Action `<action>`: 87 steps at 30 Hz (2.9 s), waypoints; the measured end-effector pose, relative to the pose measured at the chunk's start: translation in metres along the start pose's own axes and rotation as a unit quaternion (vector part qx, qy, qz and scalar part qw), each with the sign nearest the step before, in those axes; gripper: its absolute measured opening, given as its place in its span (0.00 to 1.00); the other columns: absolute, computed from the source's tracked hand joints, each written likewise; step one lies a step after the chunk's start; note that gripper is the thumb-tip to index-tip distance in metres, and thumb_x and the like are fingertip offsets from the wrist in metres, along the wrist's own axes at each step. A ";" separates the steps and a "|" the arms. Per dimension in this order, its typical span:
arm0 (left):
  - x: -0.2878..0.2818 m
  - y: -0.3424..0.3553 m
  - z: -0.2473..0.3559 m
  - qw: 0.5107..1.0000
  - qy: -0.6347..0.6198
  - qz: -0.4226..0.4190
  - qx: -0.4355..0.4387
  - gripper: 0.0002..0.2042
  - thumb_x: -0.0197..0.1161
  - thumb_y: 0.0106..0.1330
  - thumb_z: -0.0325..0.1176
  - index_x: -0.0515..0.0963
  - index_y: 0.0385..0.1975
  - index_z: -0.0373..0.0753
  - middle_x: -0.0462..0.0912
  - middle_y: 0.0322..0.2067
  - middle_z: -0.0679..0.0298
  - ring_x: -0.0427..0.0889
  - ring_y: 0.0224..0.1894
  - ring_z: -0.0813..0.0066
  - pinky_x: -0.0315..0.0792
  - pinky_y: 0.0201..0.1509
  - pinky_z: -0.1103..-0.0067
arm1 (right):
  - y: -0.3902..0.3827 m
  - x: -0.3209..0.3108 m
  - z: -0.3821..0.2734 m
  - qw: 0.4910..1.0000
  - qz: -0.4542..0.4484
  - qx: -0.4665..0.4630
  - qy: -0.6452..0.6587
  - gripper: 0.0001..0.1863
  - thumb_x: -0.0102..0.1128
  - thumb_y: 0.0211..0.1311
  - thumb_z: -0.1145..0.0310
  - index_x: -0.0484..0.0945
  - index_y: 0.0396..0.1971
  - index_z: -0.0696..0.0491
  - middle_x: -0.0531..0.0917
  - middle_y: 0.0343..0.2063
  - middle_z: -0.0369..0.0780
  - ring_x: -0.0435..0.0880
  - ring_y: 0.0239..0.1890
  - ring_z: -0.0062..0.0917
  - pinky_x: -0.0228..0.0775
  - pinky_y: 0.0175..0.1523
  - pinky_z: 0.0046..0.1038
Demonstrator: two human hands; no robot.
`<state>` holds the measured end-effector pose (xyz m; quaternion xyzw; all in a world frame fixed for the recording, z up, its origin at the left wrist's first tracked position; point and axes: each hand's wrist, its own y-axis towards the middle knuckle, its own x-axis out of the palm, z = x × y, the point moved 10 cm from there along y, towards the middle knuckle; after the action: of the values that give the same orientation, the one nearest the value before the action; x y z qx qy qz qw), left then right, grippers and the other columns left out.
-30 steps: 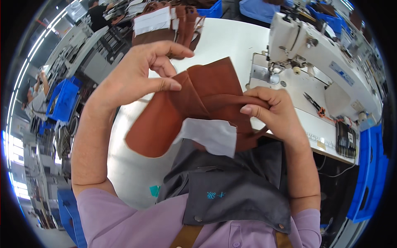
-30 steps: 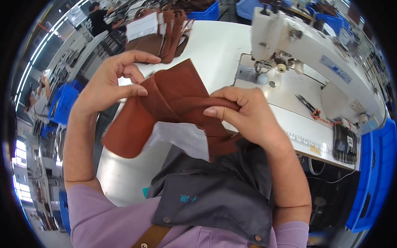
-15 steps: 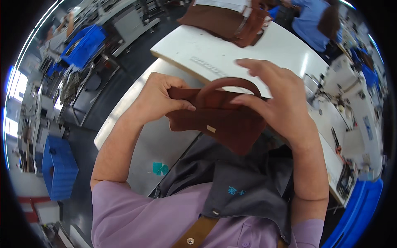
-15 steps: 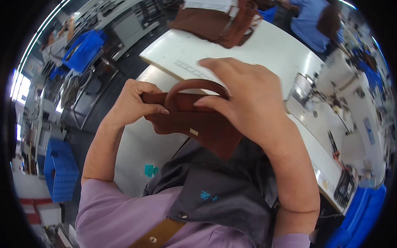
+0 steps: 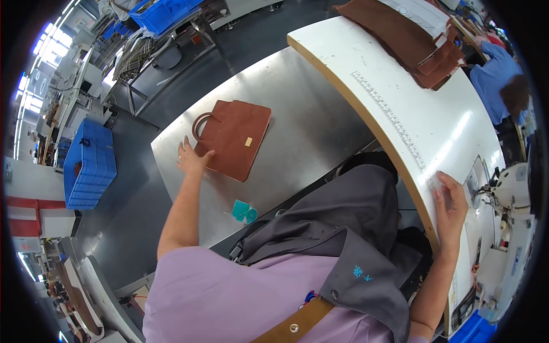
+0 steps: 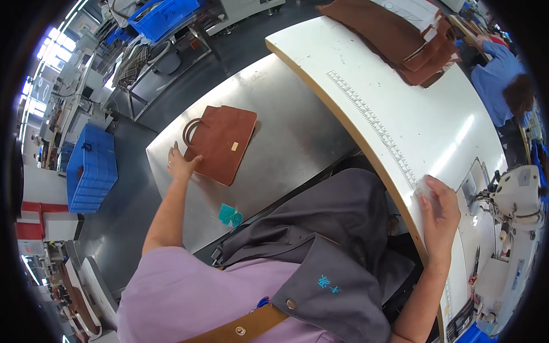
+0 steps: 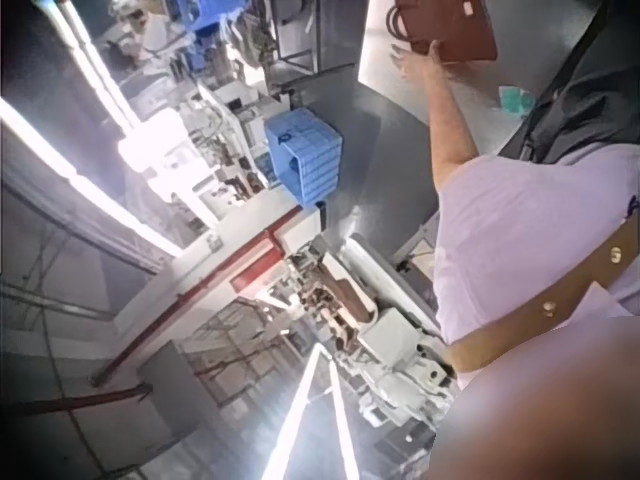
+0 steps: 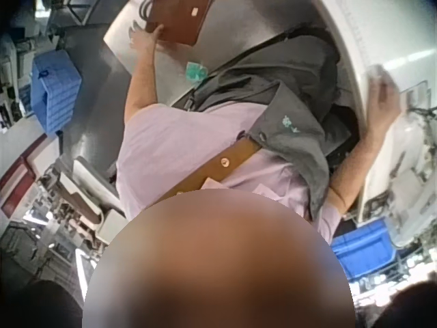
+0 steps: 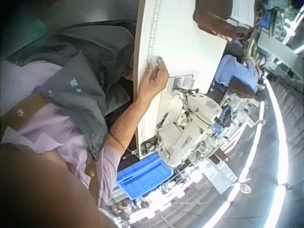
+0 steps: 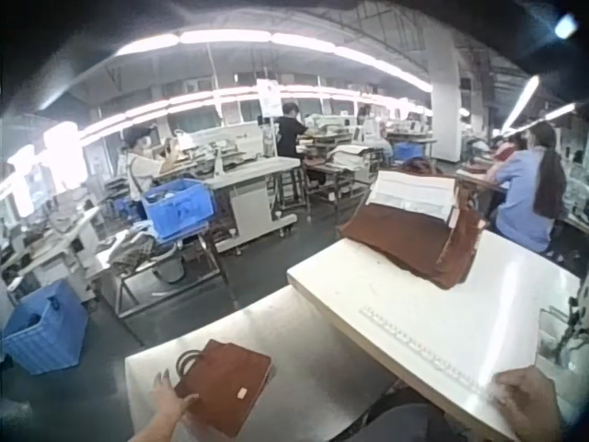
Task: Sewing together components of a leather handbag using an industrial sewing machine.
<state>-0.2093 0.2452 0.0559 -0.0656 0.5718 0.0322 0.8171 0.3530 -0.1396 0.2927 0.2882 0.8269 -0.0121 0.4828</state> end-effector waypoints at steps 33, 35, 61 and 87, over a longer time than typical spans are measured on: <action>-0.132 -0.081 0.738 0.692 -0.282 0.103 0.657 0.18 0.64 0.67 0.39 0.81 0.54 0.41 0.77 0.63 0.56 0.74 0.65 0.53 0.68 0.68 0.60 | 0.104 0.015 -0.020 0.980 0.025 -0.198 0.004 0.17 0.72 0.55 0.73 0.82 0.47 0.52 0.85 0.50 0.38 0.82 0.48 0.35 0.73 0.55 0.36; -0.123 -0.062 0.775 0.768 -0.287 0.040 0.571 0.24 0.66 0.63 0.51 0.82 0.53 0.42 0.75 0.64 0.56 0.71 0.68 0.53 0.65 0.70 0.58 | 0.112 0.019 -0.020 0.977 0.012 -0.209 -0.032 0.16 0.71 0.56 0.71 0.83 0.46 0.51 0.84 0.52 0.36 0.80 0.51 0.34 0.69 0.58 0.36; -0.099 -0.018 0.762 0.517 -0.723 -0.335 0.312 0.10 0.73 0.66 0.39 0.82 0.35 0.40 0.84 0.35 0.67 0.79 0.42 0.74 0.71 0.49 0.72 | 0.287 -0.011 -0.012 0.940 0.289 -0.176 -0.052 0.26 0.53 0.65 0.81 0.70 0.64 0.53 0.76 0.64 0.42 0.76 0.60 0.38 0.67 0.63 0.40; -0.212 -0.301 0.592 0.495 -0.263 -0.542 0.626 0.18 0.55 0.74 0.43 0.79 0.47 0.32 0.77 0.29 0.69 0.77 0.44 0.79 0.74 0.48 0.82 | 0.028 -0.040 -0.009 0.736 -0.054 0.091 0.669 0.36 0.28 0.82 0.42 0.62 0.73 0.55 0.71 0.69 0.43 0.71 0.70 0.28 0.63 0.73 0.32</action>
<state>0.3070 0.0375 0.4762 0.1773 0.0528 -0.7680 0.6131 0.3746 -0.1322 0.3370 0.2191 0.9459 0.0823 -0.2249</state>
